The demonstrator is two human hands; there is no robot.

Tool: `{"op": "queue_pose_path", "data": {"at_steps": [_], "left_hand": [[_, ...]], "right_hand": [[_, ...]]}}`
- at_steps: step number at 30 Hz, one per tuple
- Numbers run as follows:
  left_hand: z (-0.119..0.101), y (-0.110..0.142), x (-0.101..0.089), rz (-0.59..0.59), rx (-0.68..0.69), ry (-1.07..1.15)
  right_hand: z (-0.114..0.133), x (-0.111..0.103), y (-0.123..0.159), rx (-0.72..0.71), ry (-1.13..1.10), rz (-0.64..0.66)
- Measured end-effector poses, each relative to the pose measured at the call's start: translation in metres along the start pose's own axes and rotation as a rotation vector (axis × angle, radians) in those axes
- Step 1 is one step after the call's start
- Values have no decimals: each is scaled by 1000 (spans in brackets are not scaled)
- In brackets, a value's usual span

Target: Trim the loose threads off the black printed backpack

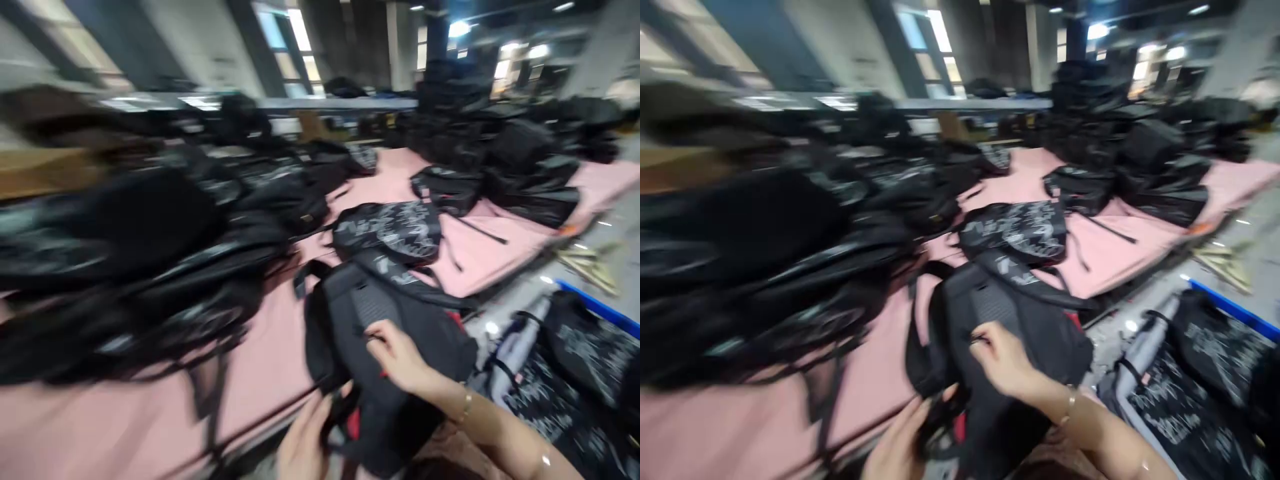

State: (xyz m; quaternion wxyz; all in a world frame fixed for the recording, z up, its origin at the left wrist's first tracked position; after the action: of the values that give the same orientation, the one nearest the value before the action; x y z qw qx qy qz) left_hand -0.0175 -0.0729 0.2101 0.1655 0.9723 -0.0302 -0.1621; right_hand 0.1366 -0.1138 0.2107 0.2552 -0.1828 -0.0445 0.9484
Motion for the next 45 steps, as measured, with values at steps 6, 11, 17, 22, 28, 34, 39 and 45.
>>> {"op": "queue_pose_path", "data": {"at_steps": [6,11,17,22,28,34,39,45], "left_hand": [[17,4,-18,249,-181,773],[21,10,-16,321,-169,879],[24,12,-15,360,-105,859],[22,15,-14,392,-65,839],[23,16,-14,419,-87,843],[22,17,-14,410,-113,833],[21,16,-15,411,-102,835],[21,18,-11,363,-85,843]], "right_hand": [[-20,19,15,-379,102,127],[-14,23,20,-633,310,147],[-5,26,17,-711,455,157],[-1,22,16,-704,455,156],[2,19,15,-734,526,127],[3,22,15,-717,473,124],[3,22,14,-726,405,144],[11,23,16,-804,585,163]]}}
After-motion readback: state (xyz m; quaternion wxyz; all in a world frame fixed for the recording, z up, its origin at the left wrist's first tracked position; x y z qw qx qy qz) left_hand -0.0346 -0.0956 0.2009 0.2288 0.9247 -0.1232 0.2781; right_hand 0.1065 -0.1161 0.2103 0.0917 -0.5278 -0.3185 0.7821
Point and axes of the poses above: each hand's wrist, its own y-axis away from the middle knuckle, its own x-axis out of the palm, z = x × y, the point moved 1 cm from there along -y, towards the middle knuckle, and after that the axes turned 2 degrees about -x, right-handed, at the moved point
